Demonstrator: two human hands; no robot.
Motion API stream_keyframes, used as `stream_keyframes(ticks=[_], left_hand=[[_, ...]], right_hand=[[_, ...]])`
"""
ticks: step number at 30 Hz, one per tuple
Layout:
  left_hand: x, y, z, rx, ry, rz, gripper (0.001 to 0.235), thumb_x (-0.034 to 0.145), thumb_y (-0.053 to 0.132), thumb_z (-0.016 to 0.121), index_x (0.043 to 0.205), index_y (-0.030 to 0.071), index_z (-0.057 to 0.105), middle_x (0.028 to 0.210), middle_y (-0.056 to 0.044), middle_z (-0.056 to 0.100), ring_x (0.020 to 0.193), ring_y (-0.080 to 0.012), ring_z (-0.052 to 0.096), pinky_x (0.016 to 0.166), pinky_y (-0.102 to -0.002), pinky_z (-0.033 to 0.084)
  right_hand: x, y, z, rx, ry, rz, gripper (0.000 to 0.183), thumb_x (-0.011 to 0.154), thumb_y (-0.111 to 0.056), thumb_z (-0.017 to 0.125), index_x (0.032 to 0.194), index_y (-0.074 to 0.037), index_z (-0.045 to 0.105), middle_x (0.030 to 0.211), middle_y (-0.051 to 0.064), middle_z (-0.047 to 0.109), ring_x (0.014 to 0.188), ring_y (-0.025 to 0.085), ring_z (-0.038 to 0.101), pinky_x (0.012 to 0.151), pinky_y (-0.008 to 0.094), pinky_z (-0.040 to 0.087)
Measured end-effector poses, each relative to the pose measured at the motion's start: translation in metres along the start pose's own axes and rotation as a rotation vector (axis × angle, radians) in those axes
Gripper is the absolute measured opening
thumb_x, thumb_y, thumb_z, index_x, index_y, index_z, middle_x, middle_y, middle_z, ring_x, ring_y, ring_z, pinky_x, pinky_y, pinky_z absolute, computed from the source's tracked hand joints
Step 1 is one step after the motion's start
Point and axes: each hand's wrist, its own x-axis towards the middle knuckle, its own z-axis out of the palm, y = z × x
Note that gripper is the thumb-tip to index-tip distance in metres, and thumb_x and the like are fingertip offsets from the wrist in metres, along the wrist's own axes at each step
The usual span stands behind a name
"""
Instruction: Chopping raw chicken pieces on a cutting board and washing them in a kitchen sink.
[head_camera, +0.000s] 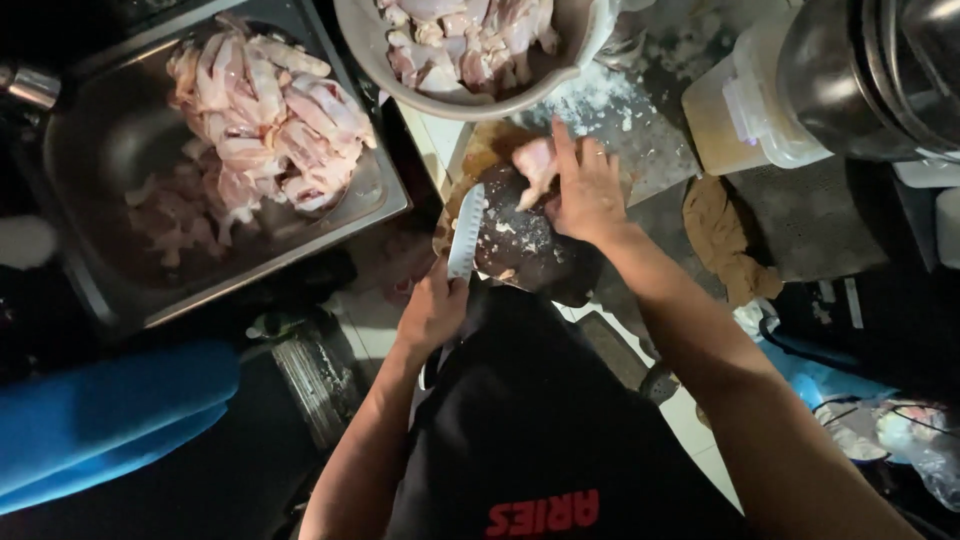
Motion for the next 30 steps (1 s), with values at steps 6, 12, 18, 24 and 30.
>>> stream_keyframes(ticks=[6,12,18,24,30], left_hand=[[-0.001,-0.005,0.004,-0.016,0.041,-0.020,0.031,0.096,0.021,0.053,0.120,0.002,0.060,0.108,-0.034,0.070,0.110,-0.0538,0.065,0.085,-0.066,0.053],[0.000,-0.007,0.009,-0.002,0.034,-0.037,0.029,0.094,0.023,0.050,0.112,0.003,0.057,0.104,-0.035,0.069,0.109,-0.0569,0.063,0.084,-0.067,0.051],[0.009,-0.022,0.016,0.102,0.050,-0.091,0.029,0.095,0.029,0.050,0.112,0.006,0.056,0.099,-0.033,0.070,0.106,-0.0548,0.066,0.081,-0.066,0.053],[0.015,-0.001,0.007,0.180,0.009,-0.128,0.047,0.092,0.020,0.046,0.135,0.005,0.055,0.120,-0.032,0.068,0.116,-0.0505,0.066,0.095,-0.060,0.055],[0.010,0.016,-0.010,0.164,0.024,-0.157,0.040,0.091,0.024,0.044,0.127,0.010,0.054,0.119,-0.029,0.069,0.118,-0.0484,0.065,0.100,-0.062,0.052]], right_hand=[[0.004,0.037,0.067,0.183,0.225,-0.108,0.064,0.077,-0.036,0.079,0.132,-0.009,0.059,0.104,0.012,0.050,0.096,0.044,0.060,0.081,0.053,0.047],[0.006,0.032,0.103,0.078,0.212,-0.050,0.040,0.098,-0.036,0.054,0.123,-0.004,0.054,0.104,0.015,0.053,0.097,0.041,0.058,0.084,0.054,0.042],[-0.012,0.029,0.079,-0.231,0.180,-0.042,0.054,0.092,-0.062,0.052,0.097,-0.008,0.056,0.097,0.012,0.053,0.097,0.038,0.055,0.076,0.052,0.039],[0.031,0.038,0.115,0.076,0.012,-0.052,0.037,0.086,-0.040,0.070,0.104,-0.011,0.058,0.102,0.013,0.062,0.094,0.044,0.068,0.078,0.057,0.049],[0.018,0.018,0.067,-0.031,0.192,-0.498,0.025,0.069,-0.022,0.074,0.089,-0.025,0.059,0.088,-0.005,0.064,0.086,0.024,0.068,0.077,0.042,0.043]])
